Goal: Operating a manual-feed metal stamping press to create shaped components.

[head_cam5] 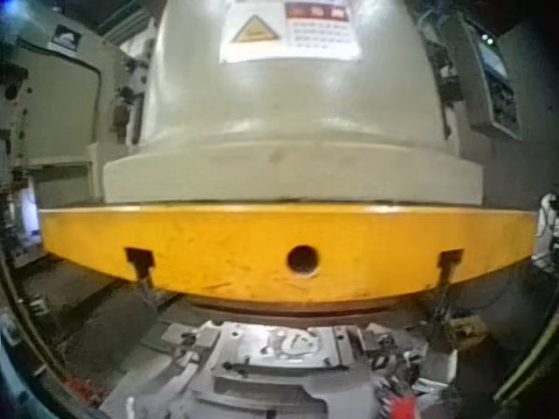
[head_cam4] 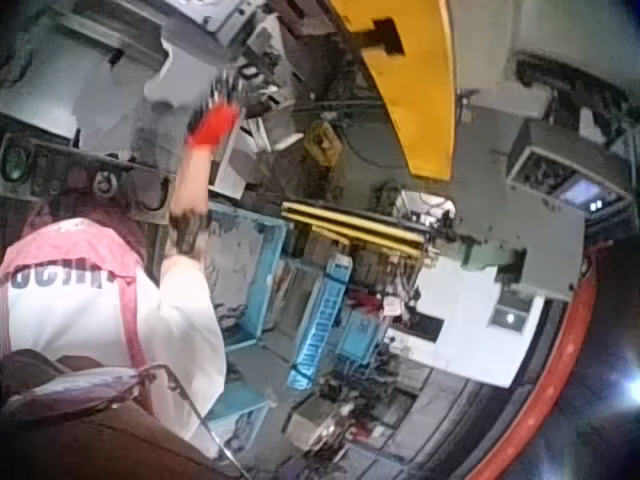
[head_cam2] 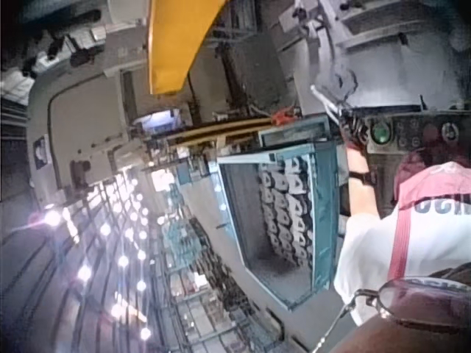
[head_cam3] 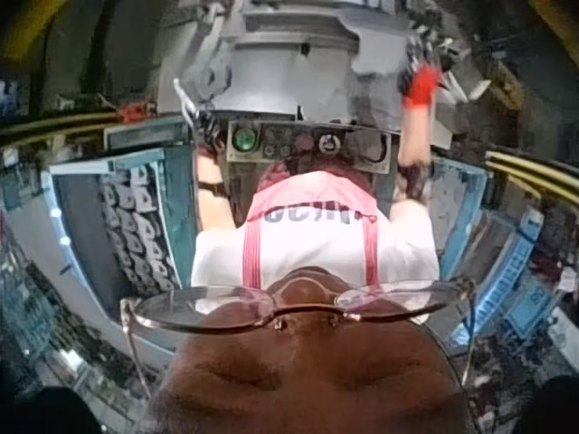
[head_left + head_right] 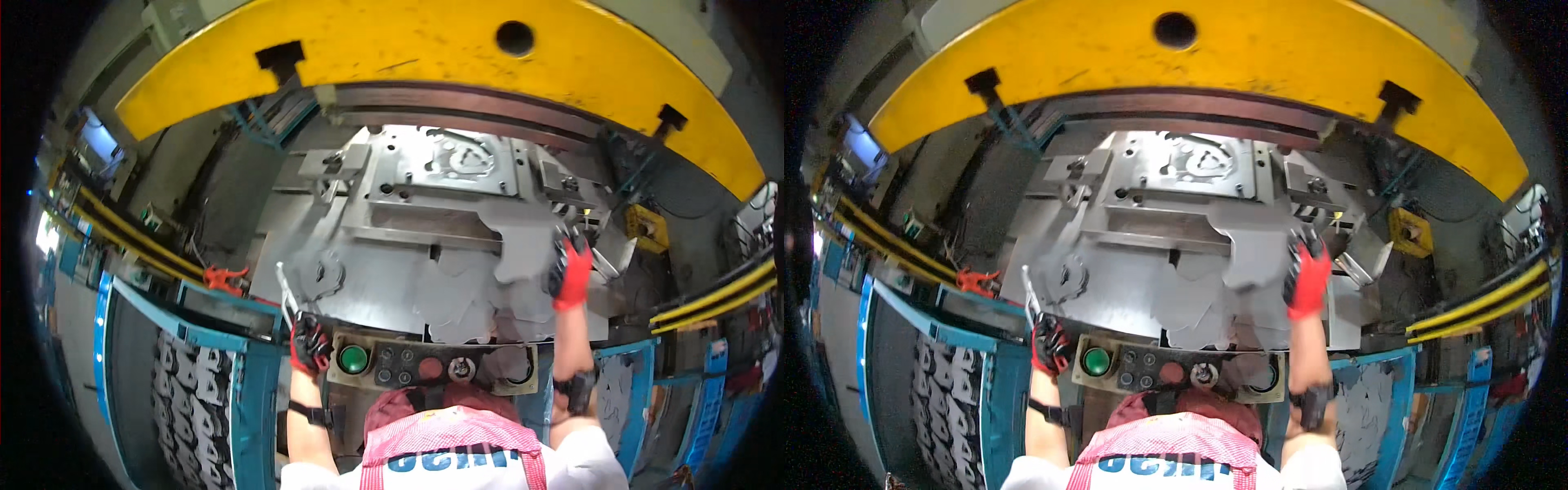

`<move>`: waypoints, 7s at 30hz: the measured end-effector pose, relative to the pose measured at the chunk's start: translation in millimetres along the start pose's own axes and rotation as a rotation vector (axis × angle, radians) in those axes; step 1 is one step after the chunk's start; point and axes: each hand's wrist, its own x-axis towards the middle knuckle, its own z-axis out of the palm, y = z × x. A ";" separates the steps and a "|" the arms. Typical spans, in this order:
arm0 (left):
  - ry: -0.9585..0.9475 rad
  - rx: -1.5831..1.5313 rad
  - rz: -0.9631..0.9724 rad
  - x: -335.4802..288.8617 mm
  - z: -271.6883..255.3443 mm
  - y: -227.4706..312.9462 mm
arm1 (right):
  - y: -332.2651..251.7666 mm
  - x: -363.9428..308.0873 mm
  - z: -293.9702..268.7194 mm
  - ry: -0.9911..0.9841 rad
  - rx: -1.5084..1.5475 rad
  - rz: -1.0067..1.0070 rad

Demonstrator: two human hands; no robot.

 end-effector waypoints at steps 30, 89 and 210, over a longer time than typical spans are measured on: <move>0.509 0.427 0.100 -92.7 -2.6 -65.3 | 51.6 136.8 153.8 -0.445 -1.740 -0.294; 0.859 1.129 0.372 -29.0 -108.7 -70.1 | -51.4 -93.8 -159.0 0.317 -1.284 -0.057; 0.447 0.779 -0.219 4.0 -72.5 36.5 | -8.3 -55.0 -69.3 0.010 -0.362 -0.082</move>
